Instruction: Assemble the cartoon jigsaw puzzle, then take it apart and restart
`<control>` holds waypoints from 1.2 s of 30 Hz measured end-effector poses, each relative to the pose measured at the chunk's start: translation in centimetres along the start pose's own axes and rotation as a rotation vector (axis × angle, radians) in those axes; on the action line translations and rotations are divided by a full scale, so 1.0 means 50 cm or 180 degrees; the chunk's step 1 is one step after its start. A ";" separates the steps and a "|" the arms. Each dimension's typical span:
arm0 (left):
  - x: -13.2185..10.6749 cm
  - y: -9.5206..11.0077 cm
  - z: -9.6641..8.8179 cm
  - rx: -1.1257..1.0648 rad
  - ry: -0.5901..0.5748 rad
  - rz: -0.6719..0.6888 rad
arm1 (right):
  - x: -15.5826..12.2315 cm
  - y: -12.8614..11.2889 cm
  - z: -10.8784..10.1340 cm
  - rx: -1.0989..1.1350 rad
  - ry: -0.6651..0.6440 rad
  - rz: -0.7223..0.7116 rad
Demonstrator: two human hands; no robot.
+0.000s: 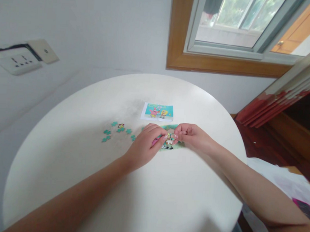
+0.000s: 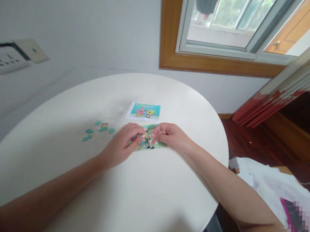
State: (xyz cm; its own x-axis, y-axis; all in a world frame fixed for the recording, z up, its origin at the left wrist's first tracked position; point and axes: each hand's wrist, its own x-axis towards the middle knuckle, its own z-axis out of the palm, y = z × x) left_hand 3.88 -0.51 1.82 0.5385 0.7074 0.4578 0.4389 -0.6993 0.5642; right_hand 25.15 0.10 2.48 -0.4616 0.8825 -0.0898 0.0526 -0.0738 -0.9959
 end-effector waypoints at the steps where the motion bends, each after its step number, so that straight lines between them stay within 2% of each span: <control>1: 0.001 0.000 0.000 -0.0012 0.0014 -0.0040 | -0.001 0.001 0.000 -0.0045 -0.0067 -0.0012; 4: 0.002 -0.002 0.001 -0.0023 0.0032 -0.0117 | -0.004 0.004 -0.005 -0.0262 -0.0189 -0.0056; 9: 0.001 -0.006 0.000 -0.0018 0.0041 -0.0161 | -0.005 -0.004 -0.011 -0.0733 -0.0166 -0.0149; 16: 0.002 -0.006 0.005 -0.0047 -0.0026 -0.0140 | -0.005 -0.015 -0.008 -0.1753 0.0147 -0.0613; 25: 0.000 -0.005 0.014 0.0273 -0.0241 0.0067 | 0.003 -0.003 -0.028 -0.2476 0.0165 -0.1213; 30: -0.010 -0.007 0.017 0.0658 -0.0492 0.0260 | 0.006 0.012 -0.039 -0.3112 0.0261 -0.1148; 36: -0.012 -0.002 0.018 0.0747 -0.0604 0.0320 | 0.010 0.021 -0.028 -0.3341 0.0285 -0.1003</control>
State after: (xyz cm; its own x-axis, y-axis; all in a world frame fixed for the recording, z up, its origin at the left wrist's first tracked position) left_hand 4.18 -0.92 0.85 0.7026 0.6171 0.3543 0.5187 -0.7850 0.3386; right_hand 26.21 1.11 1.40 -0.5228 0.8262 0.2101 0.6903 0.5549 -0.4643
